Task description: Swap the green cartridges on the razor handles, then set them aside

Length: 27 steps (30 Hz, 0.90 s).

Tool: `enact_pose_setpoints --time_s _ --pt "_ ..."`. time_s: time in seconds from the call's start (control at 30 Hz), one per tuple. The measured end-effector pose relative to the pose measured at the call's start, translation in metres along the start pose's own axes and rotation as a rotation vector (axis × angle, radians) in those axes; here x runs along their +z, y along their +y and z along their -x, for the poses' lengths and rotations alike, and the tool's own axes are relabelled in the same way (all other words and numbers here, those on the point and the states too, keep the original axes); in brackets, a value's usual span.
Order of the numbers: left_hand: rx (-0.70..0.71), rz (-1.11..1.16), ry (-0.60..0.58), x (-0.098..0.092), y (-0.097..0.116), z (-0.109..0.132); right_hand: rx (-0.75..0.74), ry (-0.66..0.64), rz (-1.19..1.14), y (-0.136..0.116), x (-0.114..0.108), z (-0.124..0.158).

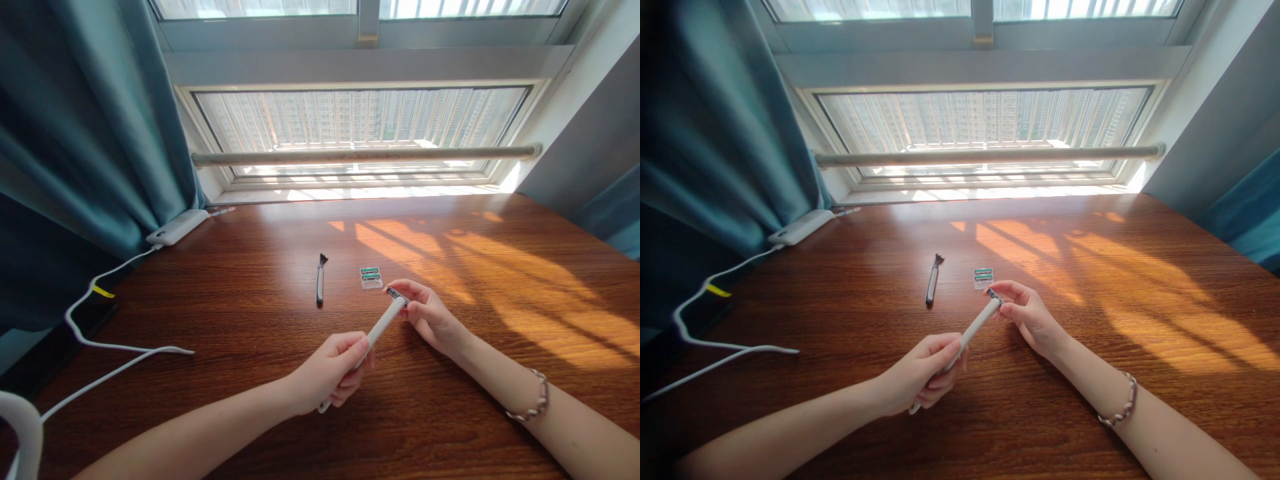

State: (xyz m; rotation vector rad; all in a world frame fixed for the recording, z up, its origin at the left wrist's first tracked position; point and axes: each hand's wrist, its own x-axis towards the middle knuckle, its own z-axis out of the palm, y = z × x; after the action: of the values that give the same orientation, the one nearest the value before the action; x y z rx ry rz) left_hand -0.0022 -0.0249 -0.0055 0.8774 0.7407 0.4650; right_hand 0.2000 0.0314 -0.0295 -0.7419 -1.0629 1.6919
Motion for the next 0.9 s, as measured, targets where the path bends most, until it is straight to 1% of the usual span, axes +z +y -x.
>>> enact_pose_setpoints --time_s 0.07,0.1,0.43,0.57,0.67,0.8,0.9 --pt "-0.011 -0.004 -0.03 0.0007 0.0 0.0007 0.001 0.007 0.005 0.0006 -0.0004 0.0001" --pt "-0.01 -0.008 -0.027 0.0008 0.0002 0.0008 0.004 0.008 0.005 0.001 -0.0006 0.0001" --pt "0.037 -0.009 0.138 -0.0005 -0.0002 -0.0021 0.009 -0.003 0.004 0.0006 0.0 -0.0004" --pt "0.046 0.002 0.158 -0.0013 -0.0009 -0.0027 0.015 0.002 -0.002 0.0002 0.0002 0.0001" --pt "0.037 -0.011 0.12 -0.0007 -0.0009 -0.0018 0.016 -0.009 -0.01 0.0001 0.0002 0.0004" --pt "-0.016 -0.045 0.002 0.0016 0.0004 0.0012 0.014 0.0 0.018 0.0001 0.0001 0.0006" --pt "-0.036 -0.047 -0.025 0.0026 0.0018 0.0024 0.006 0.01 0.05 0.0005 -0.0007 0.0004"
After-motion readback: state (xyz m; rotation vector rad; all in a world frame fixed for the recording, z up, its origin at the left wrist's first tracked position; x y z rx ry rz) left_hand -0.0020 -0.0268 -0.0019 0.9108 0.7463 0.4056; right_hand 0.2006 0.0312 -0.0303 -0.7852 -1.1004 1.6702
